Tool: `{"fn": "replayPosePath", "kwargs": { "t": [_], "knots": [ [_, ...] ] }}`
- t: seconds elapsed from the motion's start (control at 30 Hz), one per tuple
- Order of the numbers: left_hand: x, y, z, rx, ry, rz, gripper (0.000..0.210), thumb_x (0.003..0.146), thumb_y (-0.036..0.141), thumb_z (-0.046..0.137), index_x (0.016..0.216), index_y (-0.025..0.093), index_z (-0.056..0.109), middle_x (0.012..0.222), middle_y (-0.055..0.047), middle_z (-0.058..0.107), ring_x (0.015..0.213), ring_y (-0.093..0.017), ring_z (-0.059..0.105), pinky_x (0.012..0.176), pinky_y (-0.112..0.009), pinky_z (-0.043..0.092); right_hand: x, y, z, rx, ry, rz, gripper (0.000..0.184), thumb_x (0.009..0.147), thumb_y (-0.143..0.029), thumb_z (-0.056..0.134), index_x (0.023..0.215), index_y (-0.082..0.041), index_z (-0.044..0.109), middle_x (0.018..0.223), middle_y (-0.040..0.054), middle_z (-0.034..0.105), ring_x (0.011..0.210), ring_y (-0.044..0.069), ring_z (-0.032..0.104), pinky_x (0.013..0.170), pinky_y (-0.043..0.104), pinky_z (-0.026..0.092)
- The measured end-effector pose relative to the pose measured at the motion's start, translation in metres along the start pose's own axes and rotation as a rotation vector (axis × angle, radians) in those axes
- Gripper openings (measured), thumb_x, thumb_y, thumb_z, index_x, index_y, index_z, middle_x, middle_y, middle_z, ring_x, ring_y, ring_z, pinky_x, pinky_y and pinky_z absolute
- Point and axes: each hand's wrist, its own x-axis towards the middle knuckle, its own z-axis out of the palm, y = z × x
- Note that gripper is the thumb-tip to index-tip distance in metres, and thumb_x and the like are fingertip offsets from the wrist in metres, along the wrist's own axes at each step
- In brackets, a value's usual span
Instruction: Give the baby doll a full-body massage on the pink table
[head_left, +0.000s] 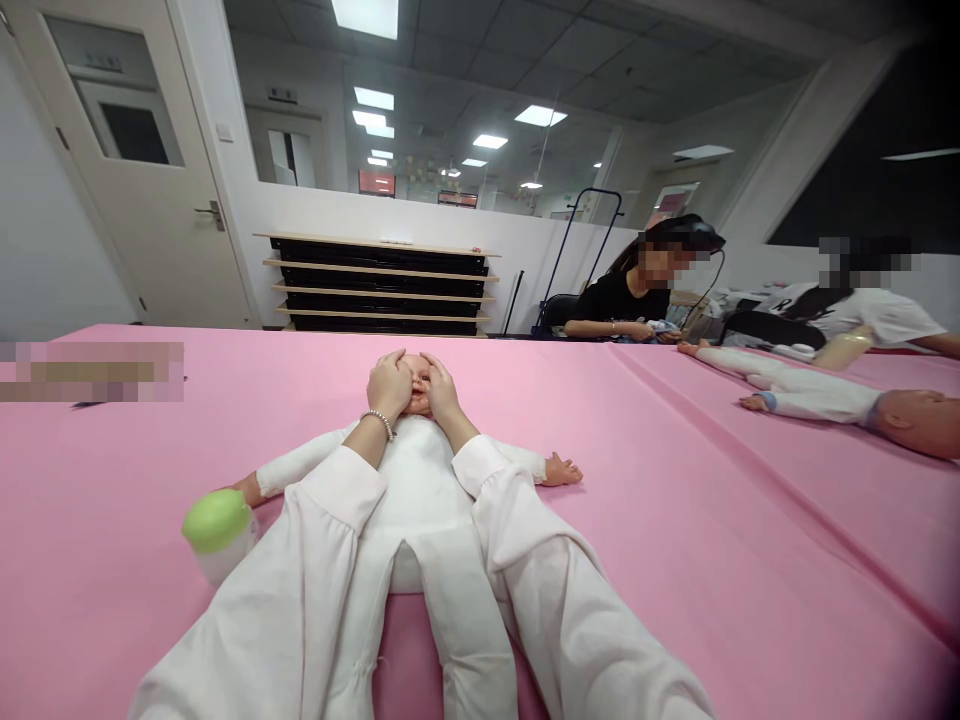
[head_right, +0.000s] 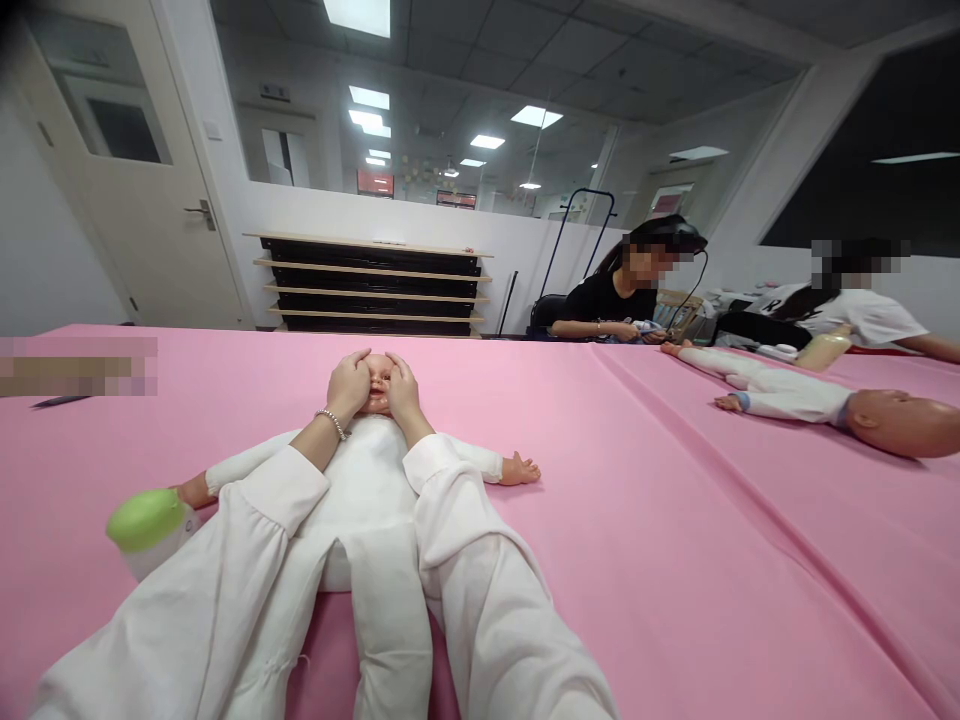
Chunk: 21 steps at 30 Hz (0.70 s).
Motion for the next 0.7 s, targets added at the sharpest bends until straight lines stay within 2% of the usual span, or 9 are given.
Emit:
{"fn": "replayPosePath", "kwargs": {
  "t": [0.1,0.33,0.47,0.7],
  "knots": [
    [0.001,-0.001,0.000,0.003,-0.010,0.009,0.042,0.082,0.020,0.031,0.114,0.019,0.058,0.123,-0.006,0.055,0.116,-0.021,0.048,0.100,-0.033,0.036,-0.001,-0.001,-0.001,-0.039,0.007,-0.024,0.035,0.076,-0.021,0.036,0.103,-0.017,0.059,0.117,0.0046,0.057,0.112,0.015,0.049,0.101,0.030,0.034],
    [-0.001,0.000,-0.003,0.041,-0.035,0.034,0.040,0.076,0.027,0.044,0.115,0.021,0.055,0.120,-0.006,0.055,0.112,-0.022,0.049,0.097,-0.033,0.039,-0.007,0.000,-0.005,-0.106,-0.054,-0.151,0.038,0.071,-0.029,0.053,0.108,-0.019,0.057,0.120,0.0058,0.054,0.114,0.017,0.047,0.102,0.032,0.034],
    [-0.001,0.000,-0.003,0.043,-0.041,0.017,0.039,0.077,0.028,0.044,0.114,0.022,0.055,0.120,-0.006,0.054,0.112,-0.022,0.049,0.097,-0.033,0.038,-0.008,-0.004,-0.003,-0.112,-0.034,-0.138,0.035,0.072,-0.029,0.053,0.105,-0.018,0.057,0.117,0.0058,0.056,0.111,0.017,0.049,0.101,0.032,0.035],
    [0.003,-0.002,0.000,-0.012,-0.027,-0.015,0.037,0.085,0.027,0.031,0.111,0.021,0.057,0.121,-0.008,0.054,0.114,-0.021,0.048,0.098,-0.035,0.038,-0.008,-0.011,0.000,-0.100,0.012,-0.048,0.030,0.075,-0.029,0.049,0.101,-0.018,0.059,0.111,0.0045,0.060,0.106,0.016,0.052,0.097,0.030,0.038]
  ]
}}
